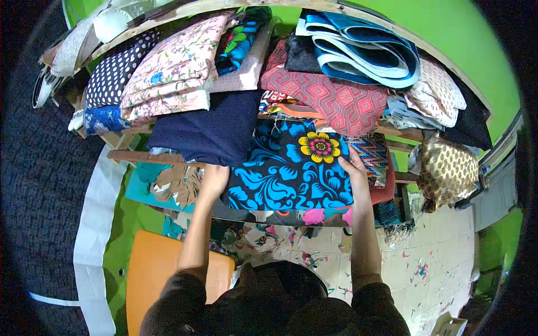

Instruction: Folding various patterned and plain fabric pieces on a small table and placing them on storage shelves.

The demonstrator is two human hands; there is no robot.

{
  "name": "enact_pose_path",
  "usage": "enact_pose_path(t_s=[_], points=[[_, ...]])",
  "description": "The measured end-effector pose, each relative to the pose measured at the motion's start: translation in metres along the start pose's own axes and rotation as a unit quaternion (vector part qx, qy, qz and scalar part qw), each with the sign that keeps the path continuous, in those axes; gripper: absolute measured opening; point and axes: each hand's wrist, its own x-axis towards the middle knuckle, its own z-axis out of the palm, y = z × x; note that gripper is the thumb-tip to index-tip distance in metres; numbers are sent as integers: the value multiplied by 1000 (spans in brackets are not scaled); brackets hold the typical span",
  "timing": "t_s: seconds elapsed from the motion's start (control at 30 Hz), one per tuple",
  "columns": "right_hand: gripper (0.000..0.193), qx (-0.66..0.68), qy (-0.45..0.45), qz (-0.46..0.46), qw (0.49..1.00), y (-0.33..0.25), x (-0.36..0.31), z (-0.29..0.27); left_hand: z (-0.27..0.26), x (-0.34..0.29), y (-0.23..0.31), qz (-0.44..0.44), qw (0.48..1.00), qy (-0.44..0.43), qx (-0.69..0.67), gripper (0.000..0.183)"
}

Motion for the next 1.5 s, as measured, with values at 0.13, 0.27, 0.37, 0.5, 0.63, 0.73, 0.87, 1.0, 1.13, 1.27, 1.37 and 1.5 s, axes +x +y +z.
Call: enact_pose_path(t_s=[0.13,0.27,0.37,0.5,0.63,0.73,0.87,1.0,1.13,1.27,1.37,1.5], points=[[54,16,-72,-58,996,13,24,-15,20,-71,-10,441,874,124,161,65],[49,-48,-122,-99,986,-1,44,-9,23,-61,-3,498,790,56,353,47],[44,-69,-71,-86,991,9,68,-32,27,-43,14,525,772,70,352,43],[40,-67,-36,-34,996,-6,74,-12,22,-23,28,514,780,57,352,42],[37,-254,-9,-91,963,-12,70,-15,33,-10,23,490,801,20,342,39],[35,-339,20,-73,938,-31,48,3,31,-19,25,467,809,4,357,39],[56,-615,-78,-297,727,-26,-8,22,32,-33,14,440,826,8,352,54],[68,-705,-181,-345,593,-33,-49,44,35,-35,27,461,797,42,387,60],[60,-739,-125,-413,518,-24,-32,41,36,-24,28,464,791,46,395,54],[56,-727,-71,-446,518,-12,-22,51,34,-6,24,431,811,30,395,49],[55,-726,-74,-431,531,6,-28,49,37,-16,17,399,823,2,404,51],[56,-722,-85,-414,547,8,-44,49,38,-42,9,405,803,38,435,56]])
